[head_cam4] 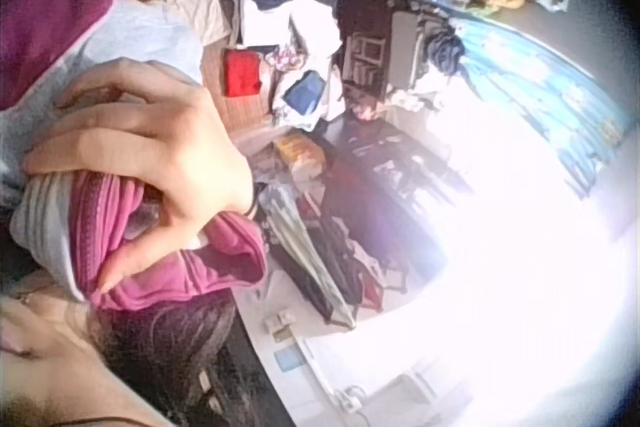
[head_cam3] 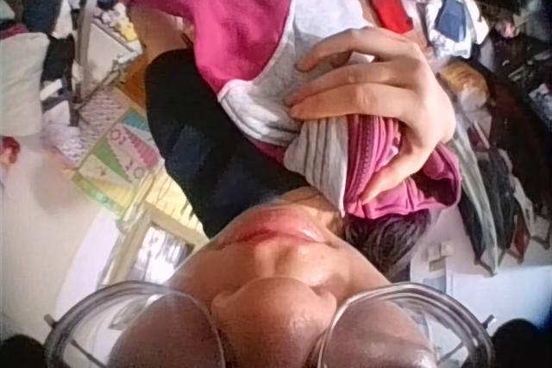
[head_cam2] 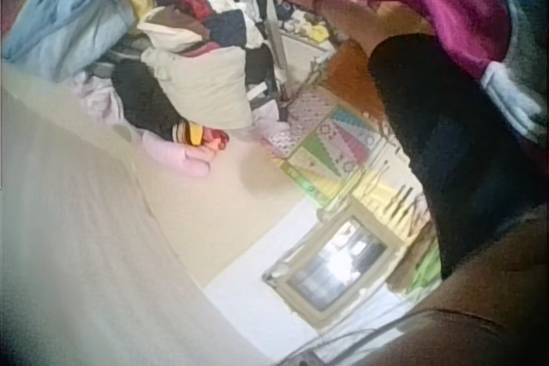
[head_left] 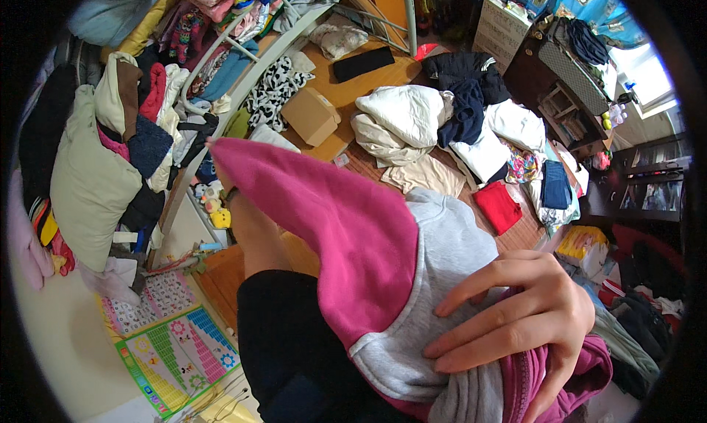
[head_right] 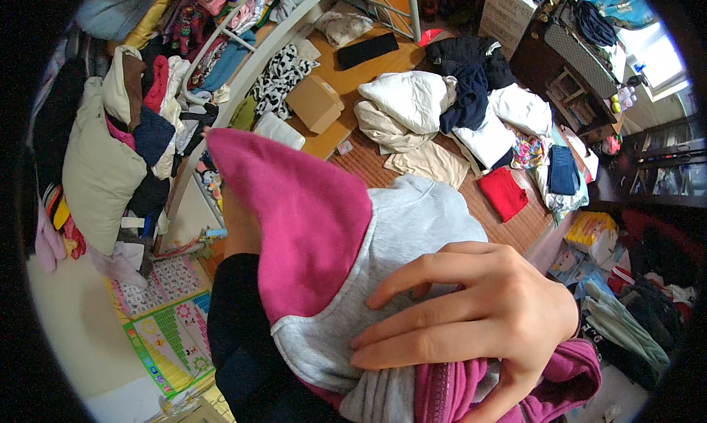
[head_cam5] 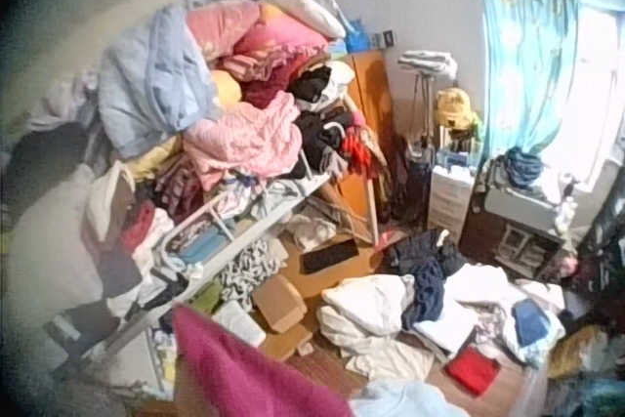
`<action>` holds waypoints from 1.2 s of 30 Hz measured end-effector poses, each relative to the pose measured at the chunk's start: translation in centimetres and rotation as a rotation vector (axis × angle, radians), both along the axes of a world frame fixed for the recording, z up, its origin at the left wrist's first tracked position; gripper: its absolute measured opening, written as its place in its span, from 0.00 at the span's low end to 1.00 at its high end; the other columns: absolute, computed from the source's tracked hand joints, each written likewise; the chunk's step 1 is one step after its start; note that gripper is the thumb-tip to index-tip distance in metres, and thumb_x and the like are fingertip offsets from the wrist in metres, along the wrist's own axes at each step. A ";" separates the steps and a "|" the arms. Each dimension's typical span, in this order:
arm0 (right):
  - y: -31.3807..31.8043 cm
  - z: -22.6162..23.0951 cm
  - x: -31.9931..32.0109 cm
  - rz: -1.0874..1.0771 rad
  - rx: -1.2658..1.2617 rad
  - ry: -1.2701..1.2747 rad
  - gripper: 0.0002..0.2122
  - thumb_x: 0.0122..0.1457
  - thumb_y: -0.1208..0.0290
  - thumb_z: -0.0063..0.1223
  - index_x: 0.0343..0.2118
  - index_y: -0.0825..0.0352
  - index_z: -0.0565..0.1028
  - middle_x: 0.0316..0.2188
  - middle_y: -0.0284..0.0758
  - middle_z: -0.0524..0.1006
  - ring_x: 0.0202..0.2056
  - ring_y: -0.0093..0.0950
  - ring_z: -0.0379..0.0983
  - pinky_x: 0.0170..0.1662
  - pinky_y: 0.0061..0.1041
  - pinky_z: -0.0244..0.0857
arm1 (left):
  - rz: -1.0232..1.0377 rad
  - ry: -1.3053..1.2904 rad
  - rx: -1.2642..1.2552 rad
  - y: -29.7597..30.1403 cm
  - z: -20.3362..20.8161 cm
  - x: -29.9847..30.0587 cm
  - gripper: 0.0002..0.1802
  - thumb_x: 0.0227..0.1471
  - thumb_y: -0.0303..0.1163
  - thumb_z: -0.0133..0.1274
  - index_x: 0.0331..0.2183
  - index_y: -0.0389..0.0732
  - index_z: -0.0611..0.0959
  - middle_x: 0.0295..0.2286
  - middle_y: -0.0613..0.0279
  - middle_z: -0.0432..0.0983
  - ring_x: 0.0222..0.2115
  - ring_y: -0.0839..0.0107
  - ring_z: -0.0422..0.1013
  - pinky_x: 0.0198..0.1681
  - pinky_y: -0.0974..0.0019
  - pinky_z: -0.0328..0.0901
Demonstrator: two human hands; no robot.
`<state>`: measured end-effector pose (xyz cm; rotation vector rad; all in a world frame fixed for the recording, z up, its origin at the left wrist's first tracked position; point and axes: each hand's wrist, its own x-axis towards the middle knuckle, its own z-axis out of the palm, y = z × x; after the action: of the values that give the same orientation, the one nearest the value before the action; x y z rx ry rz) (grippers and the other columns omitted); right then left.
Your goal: The person retrieves a pink and gray zip-up hoodie from a cluttered shelf, turns it inside out, and folds it by hand. The folded hoodie is held in the hands at the end of the clip.
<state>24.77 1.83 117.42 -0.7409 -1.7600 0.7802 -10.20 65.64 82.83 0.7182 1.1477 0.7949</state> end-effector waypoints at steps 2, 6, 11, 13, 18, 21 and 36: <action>-0.2 0.1 -0.2 -0.007 0.005 -0.008 0.35 0.51 0.41 0.64 0.45 0.75 0.81 0.41 0.47 0.83 0.45 0.48 0.77 0.49 0.40 0.73 | 0.067 -0.010 0.116 2.8 3.5 0.0 0.27 0.66 0.44 0.44 0.61 0.42 0.73 0.59 0.63 0.70 0.57 0.65 0.67 0.63 0.61 0.58; -0.7 0.3 -0.5 -0.032 0.050 -0.013 0.34 0.51 0.41 0.64 0.45 0.75 0.81 0.41 0.47 0.83 0.45 0.47 0.78 0.49 0.40 0.73 | 0.130 -0.027 0.270 6.3 9.5 0.9 0.26 0.66 0.44 0.46 0.60 0.42 0.74 0.57 0.63 0.71 0.56 0.65 0.68 0.62 0.62 0.59; -1.0 0.0 -0.4 0.048 0.107 -0.051 0.34 0.52 0.42 0.65 0.45 0.75 0.81 0.41 0.48 0.83 0.43 0.48 0.80 0.49 0.40 0.75 | 0.172 -0.017 0.362 7.8 13.4 1.1 0.26 0.65 0.44 0.47 0.59 0.42 0.75 0.56 0.62 0.72 0.55 0.66 0.69 0.60 0.62 0.60; -1.2 -0.2 -0.4 0.059 0.098 -0.051 0.34 0.53 0.42 0.65 0.45 0.75 0.81 0.41 0.48 0.83 0.42 0.49 0.81 0.48 0.41 0.76 | 0.196 0.000 0.370 7.8 13.6 0.3 0.25 0.65 0.44 0.48 0.58 0.42 0.75 0.55 0.62 0.73 0.54 0.66 0.69 0.59 0.63 0.61; -2.0 -0.4 -0.4 0.015 0.101 -0.040 0.34 0.52 0.41 0.65 0.45 0.75 0.81 0.41 0.48 0.83 0.44 0.49 0.81 0.48 0.40 0.76 | 0.274 0.073 0.314 6.8 11.6 -3.1 0.25 0.65 0.44 0.49 0.57 0.41 0.76 0.54 0.62 0.74 0.53 0.66 0.70 0.57 0.63 0.62; -2.5 -0.4 -0.3 -0.009 0.106 -0.053 0.34 0.52 0.41 0.65 0.45 0.75 0.81 0.41 0.47 0.83 0.44 0.49 0.81 0.47 0.39 0.77 | 0.315 0.113 0.264 6.0 10.2 -5.2 0.25 0.64 0.44 0.50 0.57 0.41 0.77 0.53 0.61 0.74 0.52 0.67 0.70 0.56 0.63 0.63; -3.5 -1.0 -0.9 -0.106 0.201 0.111 0.35 0.51 0.40 0.65 0.45 0.74 0.81 0.40 0.46 0.83 0.45 0.50 0.81 0.46 0.38 0.77 | 0.361 0.199 0.402 7.7 13.9 -5.7 0.23 0.63 0.44 0.54 0.53 0.40 0.79 0.49 0.60 0.78 0.48 0.68 0.73 0.51 0.65 0.66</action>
<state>23.82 -1.63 116.43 -0.6380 -1.6561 0.5529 -15.89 73.34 96.71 0.9517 1.3337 1.3059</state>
